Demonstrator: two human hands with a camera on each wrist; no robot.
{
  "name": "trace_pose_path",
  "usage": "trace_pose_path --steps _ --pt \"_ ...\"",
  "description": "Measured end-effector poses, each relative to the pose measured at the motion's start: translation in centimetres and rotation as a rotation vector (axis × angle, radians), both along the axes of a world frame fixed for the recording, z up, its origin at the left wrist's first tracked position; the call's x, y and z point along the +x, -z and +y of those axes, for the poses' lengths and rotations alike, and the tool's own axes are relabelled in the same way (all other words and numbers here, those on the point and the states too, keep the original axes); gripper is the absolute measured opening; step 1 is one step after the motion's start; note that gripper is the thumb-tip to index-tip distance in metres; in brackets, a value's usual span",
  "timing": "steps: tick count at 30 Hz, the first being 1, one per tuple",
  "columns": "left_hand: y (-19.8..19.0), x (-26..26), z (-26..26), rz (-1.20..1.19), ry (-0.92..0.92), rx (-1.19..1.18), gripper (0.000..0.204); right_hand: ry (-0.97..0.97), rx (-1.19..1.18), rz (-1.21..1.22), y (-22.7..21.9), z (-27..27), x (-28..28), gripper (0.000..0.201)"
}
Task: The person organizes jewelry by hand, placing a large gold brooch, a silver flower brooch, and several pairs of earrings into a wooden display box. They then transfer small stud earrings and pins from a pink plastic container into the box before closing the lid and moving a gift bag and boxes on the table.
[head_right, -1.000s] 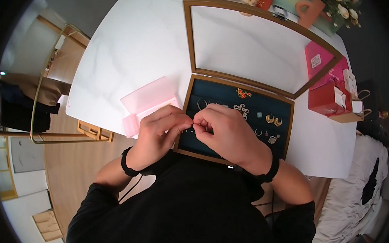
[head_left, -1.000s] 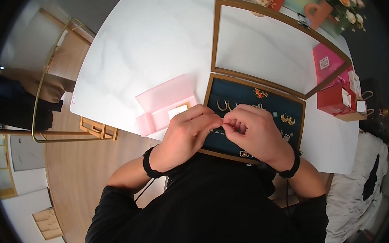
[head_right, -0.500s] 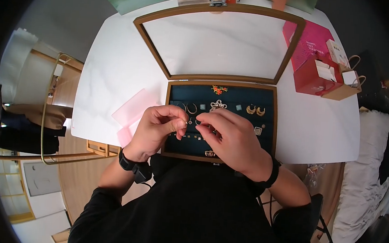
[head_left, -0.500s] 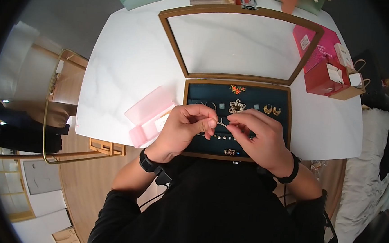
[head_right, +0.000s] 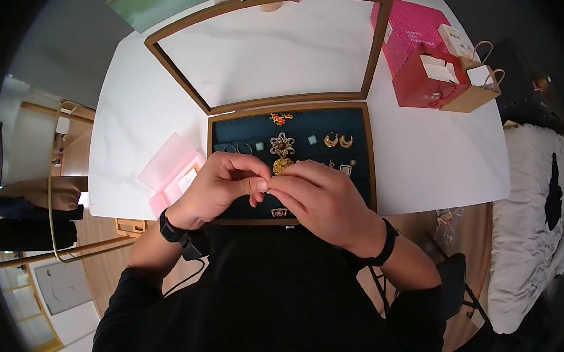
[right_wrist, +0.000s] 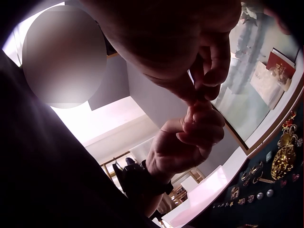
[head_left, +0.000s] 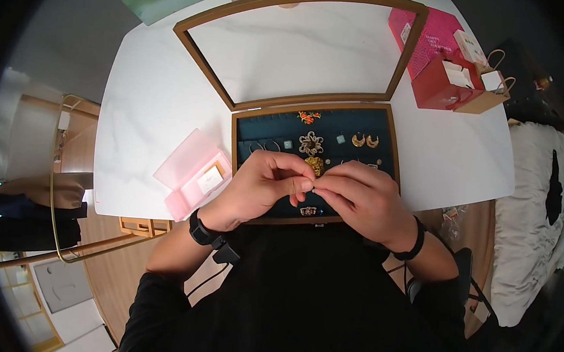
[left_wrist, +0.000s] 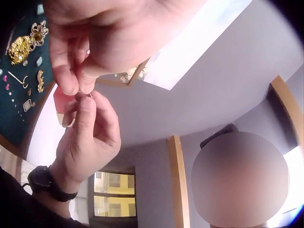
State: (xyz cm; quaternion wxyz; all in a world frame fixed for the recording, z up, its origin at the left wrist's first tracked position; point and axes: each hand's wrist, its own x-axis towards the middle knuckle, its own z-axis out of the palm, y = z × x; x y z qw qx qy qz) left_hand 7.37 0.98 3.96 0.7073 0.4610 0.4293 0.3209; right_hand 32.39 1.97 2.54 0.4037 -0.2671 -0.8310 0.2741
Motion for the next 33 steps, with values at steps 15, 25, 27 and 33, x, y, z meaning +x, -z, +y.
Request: trace_pose_path --steps 15,25,27,33 --pt "1.0 0.3 -0.1 0.04 -0.011 0.117 0.011 0.092 0.139 -0.009 0.8 -0.4 -0.6 0.022" --pt "0.0 -0.5 1.1 0.083 0.153 -0.009 0.009 -0.006 0.138 -0.005 0.2 0.2 0.2 0.025" --pt "-0.1 -0.6 1.3 0.095 0.18 -0.011 0.009 -0.053 0.147 -0.006 0.0 0.2 0.5 0.024" --pt "0.1 -0.6 1.5 0.084 0.234 -0.041 0.011 -0.078 0.145 -0.019 0.0 0.2 0.6 0.021"
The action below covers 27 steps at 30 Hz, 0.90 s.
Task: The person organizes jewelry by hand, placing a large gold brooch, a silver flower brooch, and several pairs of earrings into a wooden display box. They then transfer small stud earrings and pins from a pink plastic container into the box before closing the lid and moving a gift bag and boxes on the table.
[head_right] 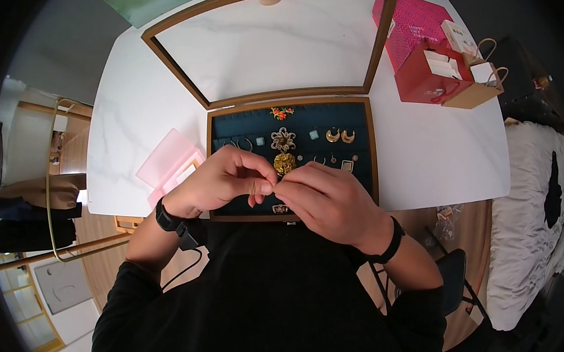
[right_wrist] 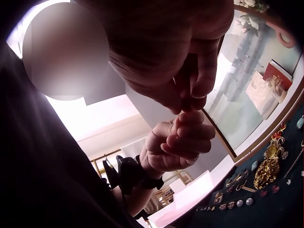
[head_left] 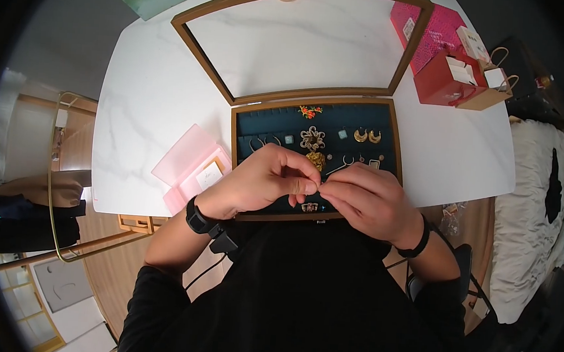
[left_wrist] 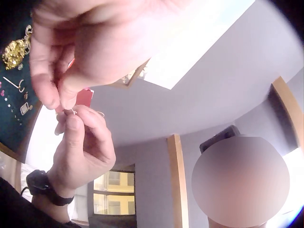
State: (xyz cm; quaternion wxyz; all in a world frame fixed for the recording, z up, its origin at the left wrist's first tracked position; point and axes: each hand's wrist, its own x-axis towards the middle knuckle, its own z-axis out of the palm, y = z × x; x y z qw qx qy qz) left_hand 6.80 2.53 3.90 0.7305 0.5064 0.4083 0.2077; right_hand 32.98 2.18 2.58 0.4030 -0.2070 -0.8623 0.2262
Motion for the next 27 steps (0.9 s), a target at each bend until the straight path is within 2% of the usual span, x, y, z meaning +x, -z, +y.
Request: trace_pose_path --steps 23,27 --pt "1.0 0.6 0.2 0.034 0.098 -0.056 0.012 -0.045 0.023 -0.1 0.9 -0.6 0.7 0.02" --pt "1.2 0.7 -0.2 0.009 0.059 -0.049 0.015 -0.028 -0.011 -0.035 1.8 -1.1 1.7 0.02"
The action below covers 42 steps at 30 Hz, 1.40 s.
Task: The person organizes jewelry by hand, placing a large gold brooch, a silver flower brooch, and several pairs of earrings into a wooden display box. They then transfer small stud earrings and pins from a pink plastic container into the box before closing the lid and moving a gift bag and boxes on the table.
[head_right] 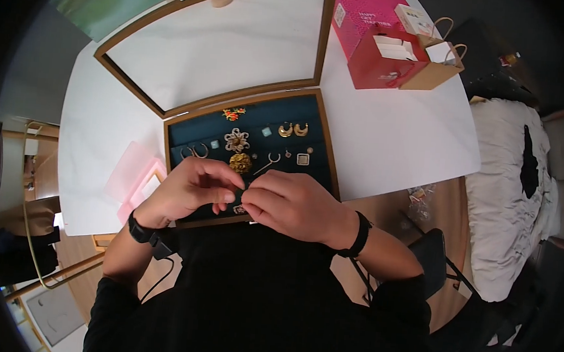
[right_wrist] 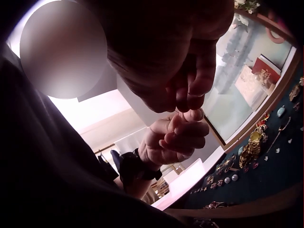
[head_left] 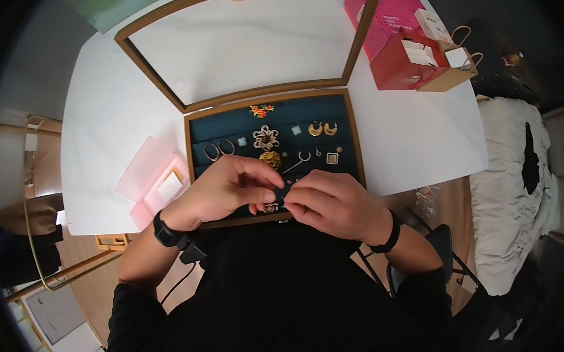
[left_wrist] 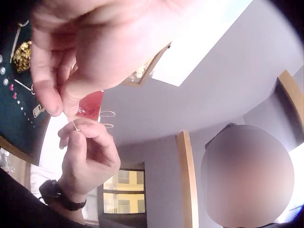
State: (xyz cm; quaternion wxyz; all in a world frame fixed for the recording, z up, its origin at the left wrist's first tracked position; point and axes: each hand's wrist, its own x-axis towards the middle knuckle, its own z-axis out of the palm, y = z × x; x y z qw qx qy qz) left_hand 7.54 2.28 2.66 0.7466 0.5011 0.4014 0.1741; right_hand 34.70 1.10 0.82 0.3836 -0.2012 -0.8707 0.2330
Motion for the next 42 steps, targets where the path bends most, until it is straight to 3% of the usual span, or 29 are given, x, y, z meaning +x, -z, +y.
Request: trace_pose_path --steps 4,6,16,37,42 --pt "-0.7 -1.6 -0.9 0.07 -0.108 0.037 0.021 0.172 -0.19 -0.036 -0.2 0.0 3.8 0.017" --pt "-0.4 -2.2 -1.2 0.063 -0.155 0.044 0.02 0.346 -0.376 -0.079 0.9 0.2 6.0 0.014" --pt "-0.3 -2.8 -2.2 0.099 -0.173 0.01 0.017 0.314 -0.516 -0.291 3.4 1.4 9.7 0.014" --pt "0.1 -3.5 -2.3 0.115 -0.158 0.004 0.016 0.232 -0.188 -0.444 3.8 2.8 9.2 0.014" --pt "0.1 -3.5 -2.3 0.112 -0.164 0.002 0.017 0.189 0.09 -0.608 2.6 1.8 9.2 0.015"
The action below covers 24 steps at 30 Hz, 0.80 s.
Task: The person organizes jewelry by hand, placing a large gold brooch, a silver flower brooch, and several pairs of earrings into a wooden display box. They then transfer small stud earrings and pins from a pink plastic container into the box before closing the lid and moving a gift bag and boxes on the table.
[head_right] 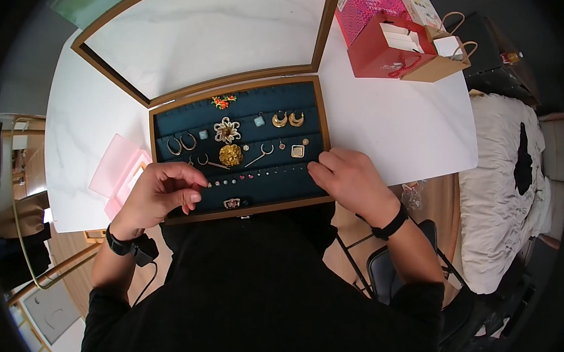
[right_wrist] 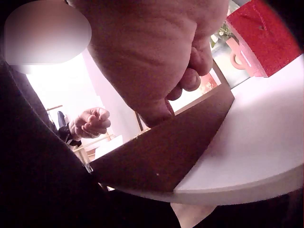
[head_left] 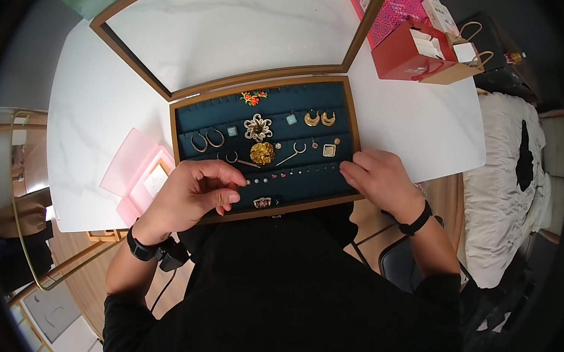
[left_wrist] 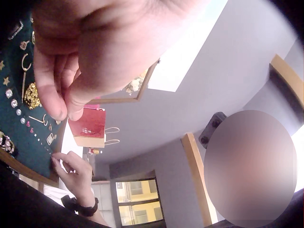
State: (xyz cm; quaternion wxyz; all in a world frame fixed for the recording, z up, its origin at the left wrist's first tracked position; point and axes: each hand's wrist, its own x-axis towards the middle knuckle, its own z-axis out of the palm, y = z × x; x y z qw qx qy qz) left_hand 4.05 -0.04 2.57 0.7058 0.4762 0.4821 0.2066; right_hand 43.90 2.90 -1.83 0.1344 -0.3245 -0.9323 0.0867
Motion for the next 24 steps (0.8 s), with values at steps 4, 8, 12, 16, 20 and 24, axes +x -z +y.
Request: trace_pose_path --steps 4,8,12,16,20,24 --pt "0.0 0.0 0.0 0.008 0.004 0.018 0.017 -0.02 0.058 -0.071 -0.3 -0.5 0.1 0.018" --pt "-0.1 0.2 0.0 0.013 0.006 0.027 0.017 -0.033 0.117 -0.108 -0.4 -0.9 0.1 0.022" --pt "-0.4 0.4 0.0 0.005 -0.02 0.025 0.017 -0.004 0.089 0.05 0.4 -0.8 0.2 0.018" --pt "-0.1 0.5 -0.2 -0.013 -0.08 0.077 0.015 0.065 0.063 0.106 -0.7 -1.2 0.6 0.018" --pt "0.5 0.6 0.4 -0.051 -0.112 0.141 0.012 0.227 0.046 0.215 -2.4 -1.4 0.3 0.016" --pt "-0.1 2.8 1.5 -0.127 -0.168 0.15 0.014 0.249 -0.005 0.348 -3.6 -1.8 -2.0 0.017"
